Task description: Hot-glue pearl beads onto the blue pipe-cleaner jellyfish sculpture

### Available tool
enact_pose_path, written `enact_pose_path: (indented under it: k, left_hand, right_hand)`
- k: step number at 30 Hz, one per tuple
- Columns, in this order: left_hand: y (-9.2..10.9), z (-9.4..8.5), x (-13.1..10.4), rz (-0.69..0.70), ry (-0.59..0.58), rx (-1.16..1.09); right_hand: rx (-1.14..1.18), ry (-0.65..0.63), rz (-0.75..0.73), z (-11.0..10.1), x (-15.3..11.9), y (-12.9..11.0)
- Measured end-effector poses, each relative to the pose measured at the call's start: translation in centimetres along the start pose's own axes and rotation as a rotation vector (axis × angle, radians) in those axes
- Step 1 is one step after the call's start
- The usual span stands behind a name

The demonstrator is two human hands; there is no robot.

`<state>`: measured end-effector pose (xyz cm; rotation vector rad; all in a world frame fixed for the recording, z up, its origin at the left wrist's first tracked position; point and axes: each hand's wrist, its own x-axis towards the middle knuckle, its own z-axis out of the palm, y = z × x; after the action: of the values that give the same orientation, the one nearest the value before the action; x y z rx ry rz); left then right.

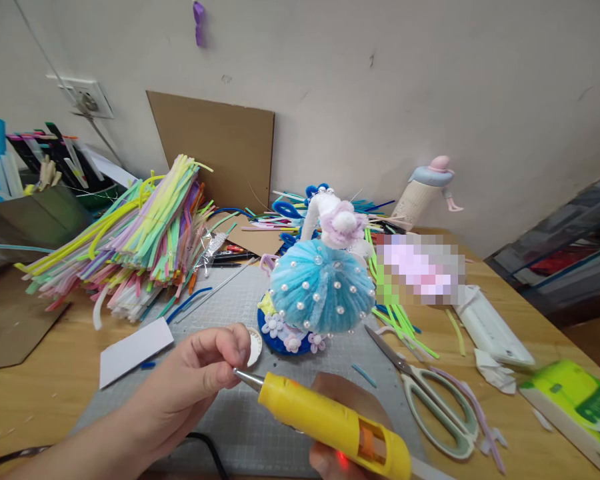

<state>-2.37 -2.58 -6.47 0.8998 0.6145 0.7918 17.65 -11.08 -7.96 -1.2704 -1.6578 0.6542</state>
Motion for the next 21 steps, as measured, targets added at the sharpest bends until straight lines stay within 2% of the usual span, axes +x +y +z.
enact_pose_path:
  k: [6,11,18,21]
  left_hand:
    - [0.14,0.1,-0.02,-0.002,0.015,0.002]
    - [0.11,0.1,0.04,0.004,0.023,0.006]
    - [0.04,-0.04,0.14,0.025,0.024,0.016]
    - [0.14,0.0,0.23,0.027,0.026,0.019]
  right_hand:
    - [0.061,-0.047,-0.054,-0.24,0.69,0.15]
    - [0.033,-0.066,0.044,-0.41,0.5,0.02]
    - [0.082,-0.053,0.018,-0.36,0.87,-0.49]
    - [0.092,-0.084,0.013,-0.43,0.85,-0.31]
